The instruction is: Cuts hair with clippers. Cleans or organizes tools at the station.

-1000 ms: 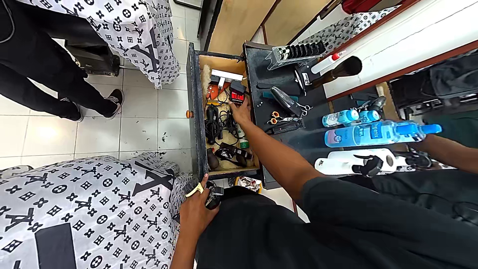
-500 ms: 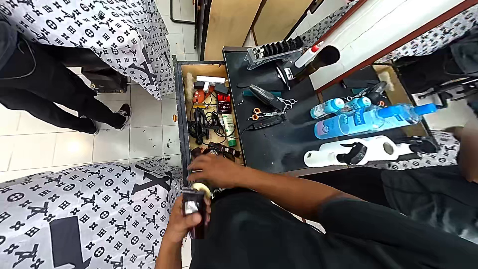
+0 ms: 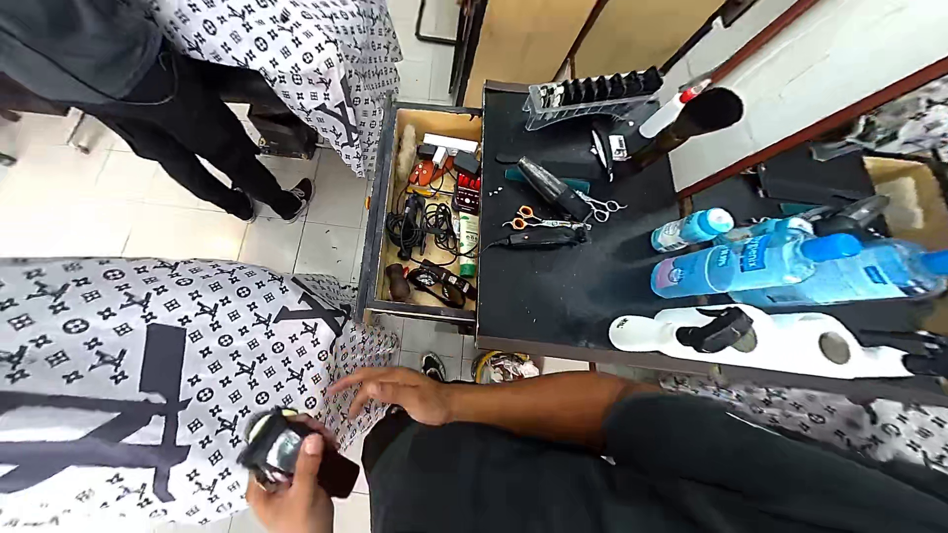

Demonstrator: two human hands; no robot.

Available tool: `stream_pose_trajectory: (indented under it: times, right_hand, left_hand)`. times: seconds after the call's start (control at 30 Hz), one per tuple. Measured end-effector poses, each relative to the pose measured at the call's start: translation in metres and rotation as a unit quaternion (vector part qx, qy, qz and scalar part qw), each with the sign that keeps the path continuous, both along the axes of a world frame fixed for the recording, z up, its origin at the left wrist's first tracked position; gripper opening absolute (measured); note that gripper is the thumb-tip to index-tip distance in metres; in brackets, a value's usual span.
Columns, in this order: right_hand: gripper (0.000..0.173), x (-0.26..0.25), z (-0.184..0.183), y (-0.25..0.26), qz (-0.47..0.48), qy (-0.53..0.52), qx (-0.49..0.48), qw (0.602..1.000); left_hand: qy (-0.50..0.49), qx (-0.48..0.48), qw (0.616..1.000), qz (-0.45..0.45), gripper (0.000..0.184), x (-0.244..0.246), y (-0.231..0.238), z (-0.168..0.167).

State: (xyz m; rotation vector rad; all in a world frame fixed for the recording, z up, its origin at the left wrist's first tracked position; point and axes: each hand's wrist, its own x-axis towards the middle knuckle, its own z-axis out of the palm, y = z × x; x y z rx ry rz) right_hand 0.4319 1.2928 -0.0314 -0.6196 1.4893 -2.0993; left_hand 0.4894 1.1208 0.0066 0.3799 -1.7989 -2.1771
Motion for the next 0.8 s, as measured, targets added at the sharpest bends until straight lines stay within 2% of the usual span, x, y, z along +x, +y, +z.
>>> stream_pose_trajectory:
  times: [0.07, 0.1, 0.17, 0.2, 0.27, 0.3, 0.37, 0.43, 0.5, 0.6, 0.7, 0.8]
  right_hand:
    - [0.066, -0.001, 0.004, -0.001, 0.035, 0.028, 0.032, 0.999]
    - [0.076, -0.002, 0.011, -0.008, 0.072, 0.02, 0.042, 0.996]
    - [0.084, 0.0, 0.022, -0.029, 0.086, 0.007, 0.066, 0.994]
    - [0.081, 0.001, 0.023, -0.038, 0.08, 0.011, 0.093, 0.992]
    - [0.072, 0.004, 0.025, -0.051, 0.112, 0.046, 0.128, 0.984]
    - [0.068, 0.005, 0.028, -0.057, 0.15, 0.068, 0.136, 0.977]
    - [0.061, 0.001, 0.031, -0.07, 0.223, 0.149, 0.187, 0.945]
    - [0.053, -0.021, 0.02, -0.088, 0.246, 0.293, 0.306, 0.872]
    - [0.054, -0.054, -0.006, -0.101, 0.187, 0.357, 0.456, 0.793]
    - [0.051, -0.098, -0.053, -0.086, 0.079, 0.334, 0.619, 0.707]
    - [0.041, -0.101, -0.082, -0.054, 0.079, 0.325, 0.686, 0.646]
    - [0.043, -0.091, -0.079, -0.051, 0.095, 0.32, 0.721, 0.608]
  left_hand:
    - [-0.053, -0.02, 0.997, 0.054, 0.04, 0.0, 0.007, 0.004]
    - [-0.074, -0.034, 0.995, 0.05, 0.054, 0.002, 0.01, 0.006]
    - [-0.074, -0.114, 0.991, -0.012, 0.103, 0.009, 0.009, 0.006]
    - [-0.074, -0.172, 0.982, -0.022, 0.11, 0.012, 0.007, 0.005]
    - [-0.081, -0.229, 0.97, 0.006, 0.095, 0.018, -0.002, 0.001]
    - [-0.084, -0.22, 0.971, 0.034, 0.085, 0.022, -0.007, -0.002]
    - [-0.105, -0.148, 0.981, 0.069, 0.077, 0.037, -0.022, -0.01]
    - [-0.135, -0.043, 0.986, 0.089, 0.058, 0.054, -0.041, -0.021]
    - [-0.165, 0.075, 0.979, 0.098, 0.035, 0.078, -0.062, -0.035]
    - [-0.174, 0.147, 0.97, 0.084, 0.025, 0.125, -0.096, -0.06]
    - [-0.191, 0.128, 0.971, 0.057, 0.021, 0.169, -0.132, -0.072]
    - [-0.197, 0.112, 0.973, 0.045, 0.021, 0.193, -0.165, -0.083]
